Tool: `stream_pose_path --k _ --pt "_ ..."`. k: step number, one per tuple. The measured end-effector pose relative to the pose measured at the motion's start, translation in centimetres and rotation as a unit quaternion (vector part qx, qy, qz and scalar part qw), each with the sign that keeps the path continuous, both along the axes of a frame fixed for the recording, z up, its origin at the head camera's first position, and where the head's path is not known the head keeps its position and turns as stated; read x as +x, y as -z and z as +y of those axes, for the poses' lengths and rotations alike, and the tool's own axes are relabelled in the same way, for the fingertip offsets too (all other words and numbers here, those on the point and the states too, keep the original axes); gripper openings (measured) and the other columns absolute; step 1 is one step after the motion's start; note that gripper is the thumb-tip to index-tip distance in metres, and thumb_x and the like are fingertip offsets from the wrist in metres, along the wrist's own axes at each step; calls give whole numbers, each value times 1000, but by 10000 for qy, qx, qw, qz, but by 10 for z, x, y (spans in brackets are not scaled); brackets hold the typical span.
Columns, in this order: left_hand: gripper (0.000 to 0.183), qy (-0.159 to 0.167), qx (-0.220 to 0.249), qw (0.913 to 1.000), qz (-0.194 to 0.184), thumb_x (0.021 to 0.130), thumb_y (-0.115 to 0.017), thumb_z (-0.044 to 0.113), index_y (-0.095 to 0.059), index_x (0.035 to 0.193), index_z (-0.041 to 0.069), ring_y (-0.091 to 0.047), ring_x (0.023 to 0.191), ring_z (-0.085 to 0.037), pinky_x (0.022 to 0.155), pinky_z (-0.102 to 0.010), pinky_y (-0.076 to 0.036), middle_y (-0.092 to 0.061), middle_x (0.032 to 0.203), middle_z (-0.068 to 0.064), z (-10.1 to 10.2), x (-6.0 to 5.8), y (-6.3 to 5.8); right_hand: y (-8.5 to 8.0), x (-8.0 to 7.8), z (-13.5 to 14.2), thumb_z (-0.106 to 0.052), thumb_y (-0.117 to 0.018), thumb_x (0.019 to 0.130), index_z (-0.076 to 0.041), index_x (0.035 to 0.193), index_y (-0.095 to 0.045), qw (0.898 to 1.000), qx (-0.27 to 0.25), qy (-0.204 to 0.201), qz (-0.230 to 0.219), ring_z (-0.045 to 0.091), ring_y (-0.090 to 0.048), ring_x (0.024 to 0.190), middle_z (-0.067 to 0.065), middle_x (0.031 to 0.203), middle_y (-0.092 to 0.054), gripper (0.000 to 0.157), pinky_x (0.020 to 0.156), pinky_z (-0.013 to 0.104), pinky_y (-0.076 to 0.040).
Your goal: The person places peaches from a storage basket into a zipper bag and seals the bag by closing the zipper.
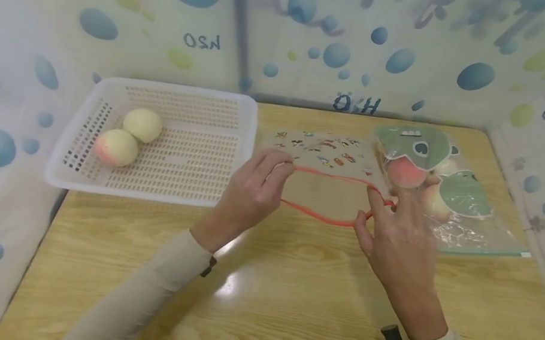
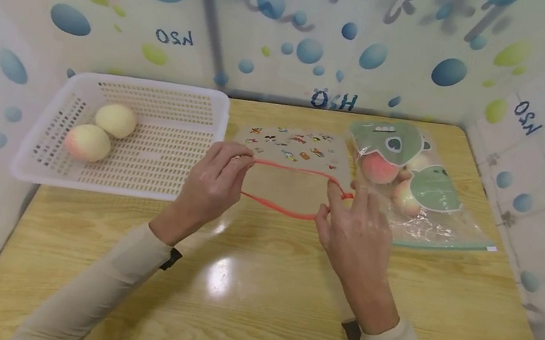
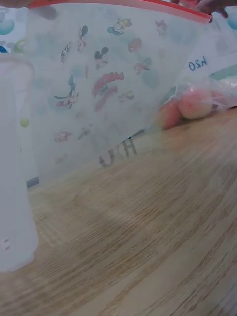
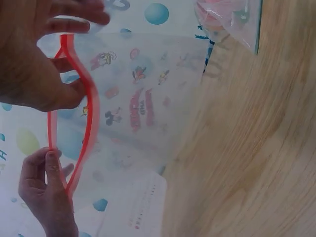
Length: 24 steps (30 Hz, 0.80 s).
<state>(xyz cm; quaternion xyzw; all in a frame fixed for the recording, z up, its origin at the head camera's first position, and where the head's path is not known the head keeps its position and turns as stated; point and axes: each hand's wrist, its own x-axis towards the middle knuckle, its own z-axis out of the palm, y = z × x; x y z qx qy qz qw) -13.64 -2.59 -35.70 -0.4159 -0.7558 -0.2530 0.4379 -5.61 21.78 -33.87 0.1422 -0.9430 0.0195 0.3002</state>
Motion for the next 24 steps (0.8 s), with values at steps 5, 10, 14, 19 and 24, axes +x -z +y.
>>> stream_pose_path --k 5,10,14,19,24 --pt "16 30 -54 10000 42 82 -46 -10 -59 88 -5 -55 90 -28 87 -28 -43 -60 94 -16 1 -4 0 -1 -3 -2 -27 -50 77 -8 118 -52 9987 260 128 -417 38 -49 82 23 100 -49 45 33 36 -36" --pt "13 12 184 9996 204 82 -48 -11 -59 87 -6 -56 88 -28 84 -28 -45 -59 93 -16 3 -10 -4 -5 -2 -10 -31 -56 74 -5 128 -45 9985 -148 -126 -518 31 -53 76 16 99 -58 61 36 35 -41" --pt "11 -470 145 9984 278 84 -57 1 -62 94 -3 -55 95 -30 87 -35 -44 -60 102 -15 -2 -14 -8 -4 -2 -22 -32 -58 72 -4 132 -42 9952 -647 -634 -359 27 -54 72 10 89 -59 68 40 38 -44" --pt "30 -853 146 9960 -212 84 -62 23 -62 109 5 -47 109 -33 94 -45 -33 -55 119 -13 -19 -8 -10 2 -4 -32 -35 -55 74 -4 134 -39 9904 -906 -1034 -170 23 -48 61 7 80 -56 70 38 35 -41" --pt "42 -560 453 9953 -647 78 -58 22 -58 116 4 -45 111 -35 94 -47 -31 -53 122 -13 -36 -1 -8 10 -9 -32 -33 -54 77 -1 135 -37 9895 -984 -1052 -150 21 -43 56 6 79 -56 68 39 32 -35"
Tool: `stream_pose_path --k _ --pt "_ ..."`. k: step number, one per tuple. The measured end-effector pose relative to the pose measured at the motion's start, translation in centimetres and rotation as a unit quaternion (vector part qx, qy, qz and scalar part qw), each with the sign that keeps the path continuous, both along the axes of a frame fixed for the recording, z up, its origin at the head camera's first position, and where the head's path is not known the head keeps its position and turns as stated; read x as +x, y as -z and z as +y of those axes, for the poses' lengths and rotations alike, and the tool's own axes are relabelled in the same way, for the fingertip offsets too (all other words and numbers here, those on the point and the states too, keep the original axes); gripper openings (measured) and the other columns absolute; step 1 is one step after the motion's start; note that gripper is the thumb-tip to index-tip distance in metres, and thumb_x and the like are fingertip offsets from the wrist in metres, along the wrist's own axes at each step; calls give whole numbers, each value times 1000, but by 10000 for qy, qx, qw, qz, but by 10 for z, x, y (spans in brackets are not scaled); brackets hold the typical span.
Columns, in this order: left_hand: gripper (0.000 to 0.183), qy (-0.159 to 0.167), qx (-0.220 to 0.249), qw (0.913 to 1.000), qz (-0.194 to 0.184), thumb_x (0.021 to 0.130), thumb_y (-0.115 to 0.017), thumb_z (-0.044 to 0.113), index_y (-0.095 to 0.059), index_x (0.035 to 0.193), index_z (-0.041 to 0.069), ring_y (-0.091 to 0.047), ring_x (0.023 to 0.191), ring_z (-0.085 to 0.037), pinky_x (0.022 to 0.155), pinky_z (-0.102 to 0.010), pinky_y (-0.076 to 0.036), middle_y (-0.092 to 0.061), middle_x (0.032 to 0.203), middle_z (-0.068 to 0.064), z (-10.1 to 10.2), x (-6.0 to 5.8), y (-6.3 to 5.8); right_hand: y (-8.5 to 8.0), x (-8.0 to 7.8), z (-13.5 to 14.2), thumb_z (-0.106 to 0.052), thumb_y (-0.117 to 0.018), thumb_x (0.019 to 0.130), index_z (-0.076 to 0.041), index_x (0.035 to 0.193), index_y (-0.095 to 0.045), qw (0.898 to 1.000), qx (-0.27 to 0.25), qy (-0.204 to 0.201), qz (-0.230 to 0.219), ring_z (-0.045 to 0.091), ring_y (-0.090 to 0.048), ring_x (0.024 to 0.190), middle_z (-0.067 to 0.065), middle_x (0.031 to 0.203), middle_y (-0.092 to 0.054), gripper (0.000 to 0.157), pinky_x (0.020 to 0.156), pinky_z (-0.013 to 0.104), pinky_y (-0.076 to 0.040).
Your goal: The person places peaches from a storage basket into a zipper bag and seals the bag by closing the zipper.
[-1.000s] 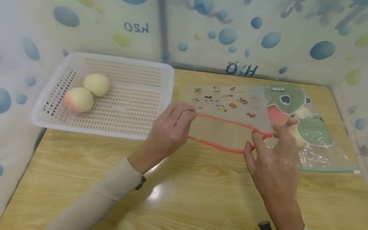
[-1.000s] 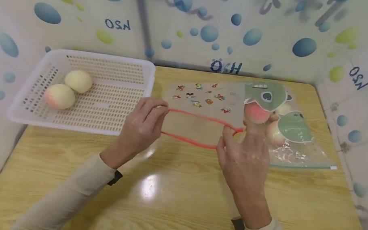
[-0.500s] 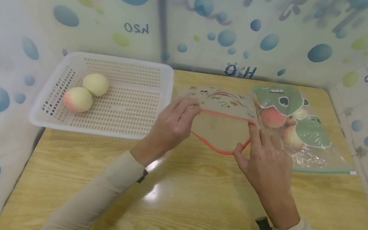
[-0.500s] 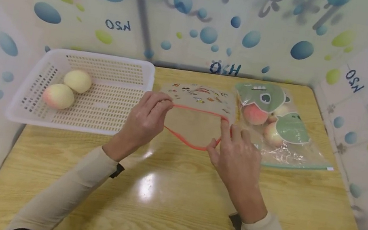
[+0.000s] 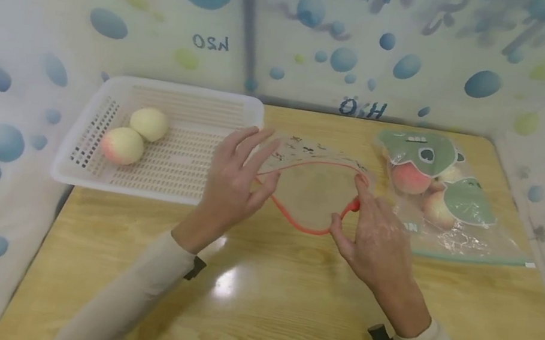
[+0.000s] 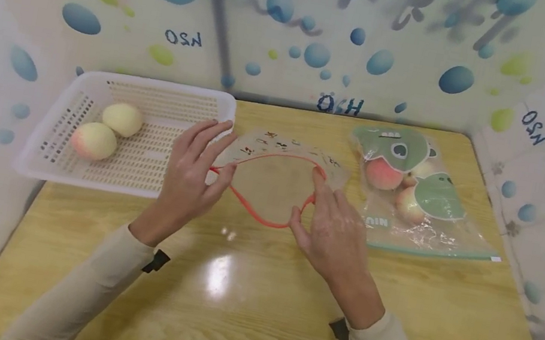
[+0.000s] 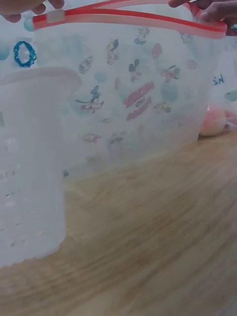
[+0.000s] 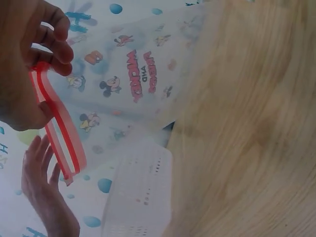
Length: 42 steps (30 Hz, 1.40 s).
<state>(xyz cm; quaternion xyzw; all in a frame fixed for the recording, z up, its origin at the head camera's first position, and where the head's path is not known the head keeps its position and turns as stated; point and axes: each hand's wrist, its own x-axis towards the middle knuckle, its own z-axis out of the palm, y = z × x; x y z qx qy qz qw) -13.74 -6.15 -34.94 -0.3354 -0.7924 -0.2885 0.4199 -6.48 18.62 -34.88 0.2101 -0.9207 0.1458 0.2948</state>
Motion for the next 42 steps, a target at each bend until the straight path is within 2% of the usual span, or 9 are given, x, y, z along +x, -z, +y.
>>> stream_pose_path --k 5,11,14,20,22,26,29,35,42 --pt "47 -33 0 9994 -356 75 -56 22 -55 117 1 -45 111 -34 95 -44 -32 -54 120 -14 -21 4 3 5 -2 2 -34 -50 80 0 137 -31 10000 -3 -6 -61 21 -43 57 5 81 -55 69 43 32 -37" --pt "48 -244 -418 9955 -820 80 -40 24 -52 119 0 -43 114 -31 98 -42 -29 -52 120 -15 -55 -7 9 4 -2 6 -37 -46 82 -1 140 -26 9994 -89 102 -315 22 -47 62 7 83 -52 71 49 35 -41" --pt "50 -401 -631 9899 -1207 79 -39 23 -50 123 1 -43 115 -29 95 -41 -33 -50 122 -14 -77 -16 8 4 -2 6 -37 -46 82 -2 141 -24 9984 -143 138 -520 23 -49 63 6 83 -52 72 50 36 -42" --pt "48 -1051 -1151 9698 -1878 79 -51 16 -48 125 2 -44 109 -33 86 -43 -39 -50 121 -14 -122 -27 7 5 0 4 -36 -47 82 -1 140 -23 9976 -227 62 -656 22 -50 64 6 83 -54 72 50 35 -42" --pt "49 -1313 -1407 9594 -2064 80 -53 18 -46 126 3 -43 111 -34 90 -45 -37 -49 121 -15 -135 -28 7 6 0 3 -36 -47 82 0 140 -24 9977 -235 21 -639 23 -49 63 7 83 -54 72 50 35 -42" --pt "52 -1894 -1905 9370 -2234 81 -55 26 -45 128 4 -43 110 -36 83 -51 -40 -50 121 -17 -158 -30 8 6 0 1 -36 -46 83 2 139 -25 9980 -204 -60 -603 24 -48 60 9 81 -54 71 48 36 -42" --pt "59 -2232 -2258 9139 -2530 81 -58 30 -42 131 4 -41 112 -39 81 -55 -39 -48 122 -19 -177 -33 10 7 -2 -2 -36 -45 82 4 137 -28 9983 -278 -149 -485 24 -48 58 10 81 -54 70 46 37 -42" --pt "73 -2459 -2674 8534 -3738 81 -61 33 -29 138 3 -31 119 -45 91 -61 -27 -37 129 -27 -211 -42 19 8 -1 -4 -34 -46 82 5 136 -30 9980 -459 -320 -280 23 -47 57 9 80 -55 68 45 36 -40" --pt "74 -2642 -2847 8179 -4246 79 -62 35 -29 135 -1 -31 113 -50 82 -65 -30 -36 129 -29 -231 -45 19 6 1 -3 -32 -48 82 3 138 -27 9978 -306 -271 -514 22 -50 61 10 81 -55 70 47 36 -42"
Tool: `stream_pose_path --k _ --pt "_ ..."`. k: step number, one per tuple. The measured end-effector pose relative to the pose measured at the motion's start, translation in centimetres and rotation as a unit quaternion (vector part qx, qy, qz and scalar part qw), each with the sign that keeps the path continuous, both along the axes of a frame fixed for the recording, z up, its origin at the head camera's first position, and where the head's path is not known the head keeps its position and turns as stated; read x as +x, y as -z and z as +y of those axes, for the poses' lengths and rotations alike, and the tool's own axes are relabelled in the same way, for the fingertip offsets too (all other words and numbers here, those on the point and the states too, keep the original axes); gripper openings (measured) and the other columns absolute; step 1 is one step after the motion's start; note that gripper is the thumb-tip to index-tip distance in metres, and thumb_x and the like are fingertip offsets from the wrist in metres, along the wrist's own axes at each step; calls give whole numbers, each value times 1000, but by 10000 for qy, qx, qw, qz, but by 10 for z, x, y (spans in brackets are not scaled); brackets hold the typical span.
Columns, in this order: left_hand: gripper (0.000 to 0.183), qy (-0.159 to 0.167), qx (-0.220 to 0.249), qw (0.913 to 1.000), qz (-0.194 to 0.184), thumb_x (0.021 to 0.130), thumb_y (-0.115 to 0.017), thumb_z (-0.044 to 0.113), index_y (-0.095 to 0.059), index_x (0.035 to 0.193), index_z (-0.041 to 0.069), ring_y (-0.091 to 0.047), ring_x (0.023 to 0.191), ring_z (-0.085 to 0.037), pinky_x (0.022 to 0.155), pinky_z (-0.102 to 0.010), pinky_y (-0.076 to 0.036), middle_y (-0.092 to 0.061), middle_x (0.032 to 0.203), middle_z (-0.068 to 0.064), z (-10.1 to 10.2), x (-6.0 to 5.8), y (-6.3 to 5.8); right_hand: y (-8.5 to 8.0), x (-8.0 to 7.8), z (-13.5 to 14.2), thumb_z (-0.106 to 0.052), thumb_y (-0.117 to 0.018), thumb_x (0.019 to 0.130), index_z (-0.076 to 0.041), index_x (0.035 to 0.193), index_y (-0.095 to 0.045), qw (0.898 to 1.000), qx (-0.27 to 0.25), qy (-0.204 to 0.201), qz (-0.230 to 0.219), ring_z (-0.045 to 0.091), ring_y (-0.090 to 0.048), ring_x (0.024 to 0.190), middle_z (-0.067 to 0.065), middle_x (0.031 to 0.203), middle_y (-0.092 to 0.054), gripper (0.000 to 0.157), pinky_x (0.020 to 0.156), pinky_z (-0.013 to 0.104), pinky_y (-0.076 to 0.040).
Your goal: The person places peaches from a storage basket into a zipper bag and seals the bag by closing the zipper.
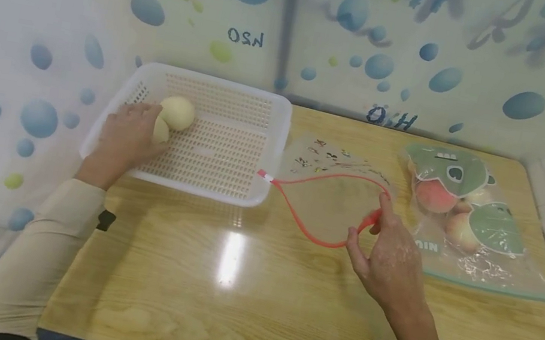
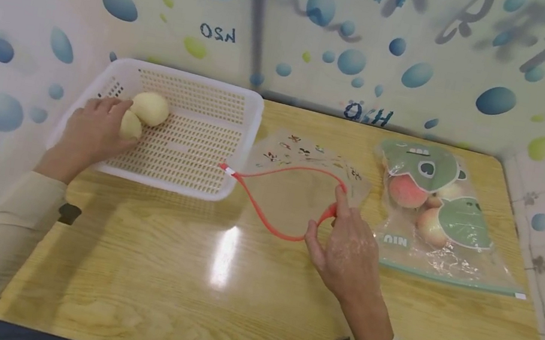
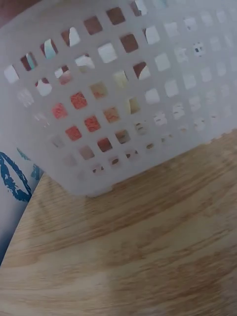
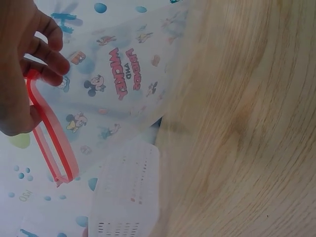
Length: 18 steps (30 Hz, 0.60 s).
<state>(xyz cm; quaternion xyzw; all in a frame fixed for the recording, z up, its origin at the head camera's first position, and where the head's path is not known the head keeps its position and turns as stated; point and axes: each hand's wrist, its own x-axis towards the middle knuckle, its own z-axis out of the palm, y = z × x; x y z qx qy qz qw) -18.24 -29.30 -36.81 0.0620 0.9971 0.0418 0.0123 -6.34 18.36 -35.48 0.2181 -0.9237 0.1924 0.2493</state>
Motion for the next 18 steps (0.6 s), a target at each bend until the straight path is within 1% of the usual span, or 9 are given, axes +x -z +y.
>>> stream_pose_path --k 4,6,8,10,11,15,18 --pt "73 -11 -162 9997 -190 77 -64 35 -33 131 -3 -36 104 -50 76 -63 -35 -39 120 -31 -6 2 -2 4 -1 1 -32 -49 81 3 137 -29 9999 164 34 -4 24 -51 61 9 80 -55 69 49 39 -43" --pt "73 18 -209 9995 -231 76 -64 37 -35 129 -4 -38 98 -49 73 -61 -37 -41 114 -31 -8 3 -2 9 -2 3 -33 -48 81 4 136 -31 9992 383 19 78 26 -50 59 10 75 -55 68 50 40 -42" --pt "72 1 -187 9994 -307 76 -65 37 -36 127 -5 -38 95 -47 72 -60 -37 -41 110 -30 -9 3 -1 15 -2 5 -31 -46 83 7 134 -33 9978 627 -88 177 28 -49 59 13 75 -55 65 51 41 -41" --pt "70 -17 -168 9993 -346 76 -67 35 -37 125 -4 -38 94 -47 72 -60 -37 -41 111 -30 -10 3 -1 21 -3 7 -30 -46 84 8 134 -34 9955 890 -168 273 31 -48 59 17 73 -55 64 52 43 -40" --pt "69 -15 -151 9993 -349 75 -67 34 -38 125 -4 -38 94 -47 72 -60 -37 -41 112 -30 -10 3 -1 24 -3 8 -30 -45 84 8 134 -33 9946 984 -182 260 32 -48 59 18 73 -54 64 53 43 -40" --pt "65 25 -165 9994 -314 75 -68 29 -39 123 -4 -39 95 -47 71 -60 -37 -40 114 -31 -9 2 -1 36 -3 11 -29 -47 86 5 137 -30 9907 1350 -184 -17 33 -51 66 20 75 -55 64 55 45 -41" --pt "66 1 -198 9993 -325 74 -68 30 -39 124 -2 -39 95 -48 71 -60 -38 -40 115 -31 -8 2 -1 44 -3 12 -28 -48 87 5 138 -28 9879 1524 -206 -189 32 -51 67 18 74 -54 64 55 43 -41"
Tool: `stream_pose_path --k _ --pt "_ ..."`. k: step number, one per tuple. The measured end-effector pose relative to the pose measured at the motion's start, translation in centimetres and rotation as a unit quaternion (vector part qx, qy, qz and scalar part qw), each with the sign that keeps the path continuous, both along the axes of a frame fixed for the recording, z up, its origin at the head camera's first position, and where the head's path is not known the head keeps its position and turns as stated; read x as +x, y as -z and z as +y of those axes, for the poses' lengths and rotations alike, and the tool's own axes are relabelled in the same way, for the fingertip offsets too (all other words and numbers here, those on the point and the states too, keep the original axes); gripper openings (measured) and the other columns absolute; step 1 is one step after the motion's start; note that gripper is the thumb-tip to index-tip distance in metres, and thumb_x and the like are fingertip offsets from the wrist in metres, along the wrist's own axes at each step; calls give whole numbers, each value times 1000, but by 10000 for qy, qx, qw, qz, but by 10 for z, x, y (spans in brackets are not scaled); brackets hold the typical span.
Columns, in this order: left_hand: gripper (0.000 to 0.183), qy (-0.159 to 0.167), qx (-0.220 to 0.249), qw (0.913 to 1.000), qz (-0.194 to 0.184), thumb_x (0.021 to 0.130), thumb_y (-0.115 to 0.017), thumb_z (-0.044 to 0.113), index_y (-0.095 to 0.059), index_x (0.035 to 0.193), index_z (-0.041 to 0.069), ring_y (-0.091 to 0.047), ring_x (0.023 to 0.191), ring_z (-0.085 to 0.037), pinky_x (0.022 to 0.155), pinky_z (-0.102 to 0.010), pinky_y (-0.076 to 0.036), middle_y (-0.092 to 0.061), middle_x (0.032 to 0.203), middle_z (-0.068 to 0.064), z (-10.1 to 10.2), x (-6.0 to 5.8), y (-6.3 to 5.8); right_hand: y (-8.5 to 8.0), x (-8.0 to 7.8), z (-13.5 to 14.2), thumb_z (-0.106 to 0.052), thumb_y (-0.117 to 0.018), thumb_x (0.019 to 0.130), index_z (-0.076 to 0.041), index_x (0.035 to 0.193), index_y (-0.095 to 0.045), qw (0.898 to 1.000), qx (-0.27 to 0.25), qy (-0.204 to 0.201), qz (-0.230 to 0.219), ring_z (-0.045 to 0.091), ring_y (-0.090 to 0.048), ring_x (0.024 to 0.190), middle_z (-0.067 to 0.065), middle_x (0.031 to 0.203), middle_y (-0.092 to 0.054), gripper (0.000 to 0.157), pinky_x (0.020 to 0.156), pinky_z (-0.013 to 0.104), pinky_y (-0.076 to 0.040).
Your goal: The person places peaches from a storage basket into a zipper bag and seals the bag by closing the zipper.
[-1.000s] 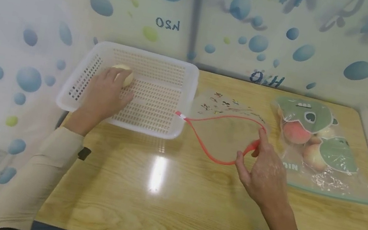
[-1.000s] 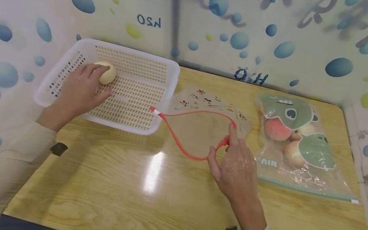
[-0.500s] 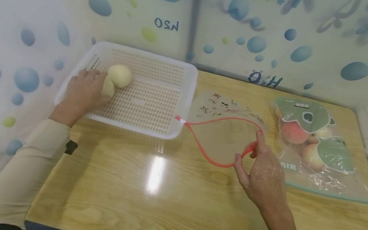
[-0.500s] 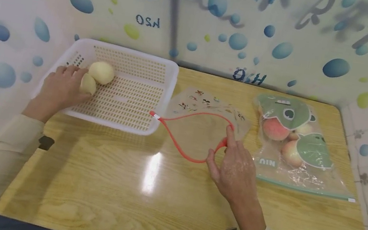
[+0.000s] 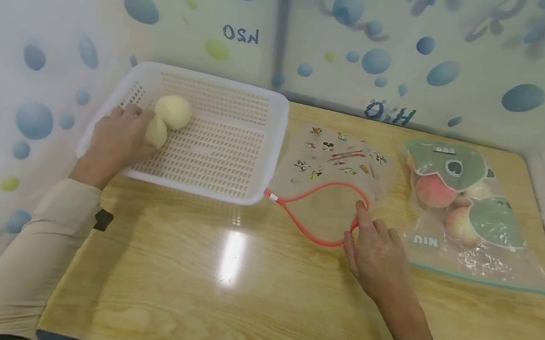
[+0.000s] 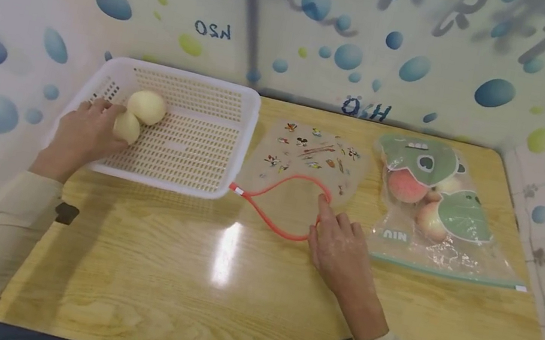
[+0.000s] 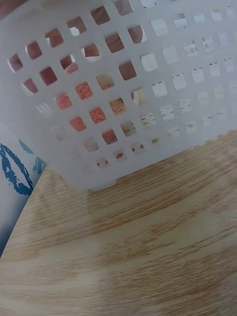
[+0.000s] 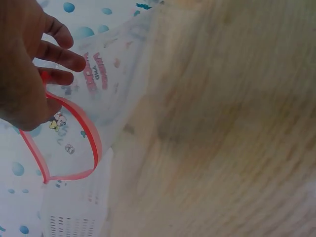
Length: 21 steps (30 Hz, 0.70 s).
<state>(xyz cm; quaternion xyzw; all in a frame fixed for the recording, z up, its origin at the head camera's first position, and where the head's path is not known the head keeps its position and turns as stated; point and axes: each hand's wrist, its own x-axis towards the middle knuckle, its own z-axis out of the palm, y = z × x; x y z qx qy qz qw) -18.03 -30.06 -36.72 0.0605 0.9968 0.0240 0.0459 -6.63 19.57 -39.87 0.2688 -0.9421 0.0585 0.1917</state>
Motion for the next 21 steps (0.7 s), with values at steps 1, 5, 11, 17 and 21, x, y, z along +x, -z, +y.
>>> stream_pose_path --k 1,5,11,17,21 --pt "66 -17 -13 10000 -11 74 -68 30 -39 124 -2 -39 96 -48 70 -60 -38 -39 115 -31 0 0 0 2 0 0 -27 -49 87 5 137 -28 10000 23 -13 -12 31 -51 66 17 73 -54 63 54 42 -40" --pt "67 -74 -35 10000 -21 74 -69 32 -40 124 -1 -39 95 -47 69 -59 -38 -40 115 -30 2 1 -1 9 -1 4 -23 -48 88 6 137 -28 10000 49 13 -54 30 -49 64 15 73 -52 61 52 40 -38" --pt "66 -119 112 9999 24 73 -69 35 -42 123 0 -40 97 -47 68 -59 -39 -41 115 -29 3 0 1 10 3 13 -21 -50 87 8 132 -33 9992 173 337 -162 31 -49 67 17 76 -51 56 54 41 -39" --pt "68 -180 245 9995 -1 73 -66 35 -42 125 -1 -38 101 -47 71 -60 -38 -40 117 -29 1 0 1 9 10 14 -21 -53 86 9 128 -37 9985 334 392 -159 29 -47 65 15 73 -50 53 51 38 -36" --pt "68 -165 379 9991 108 71 -68 35 -44 124 0 -40 100 -46 72 -61 -38 -42 117 -28 3 1 2 9 12 15 -20 -53 87 9 128 -38 9986 411 323 -47 28 -45 64 15 78 -50 53 49 37 -34"
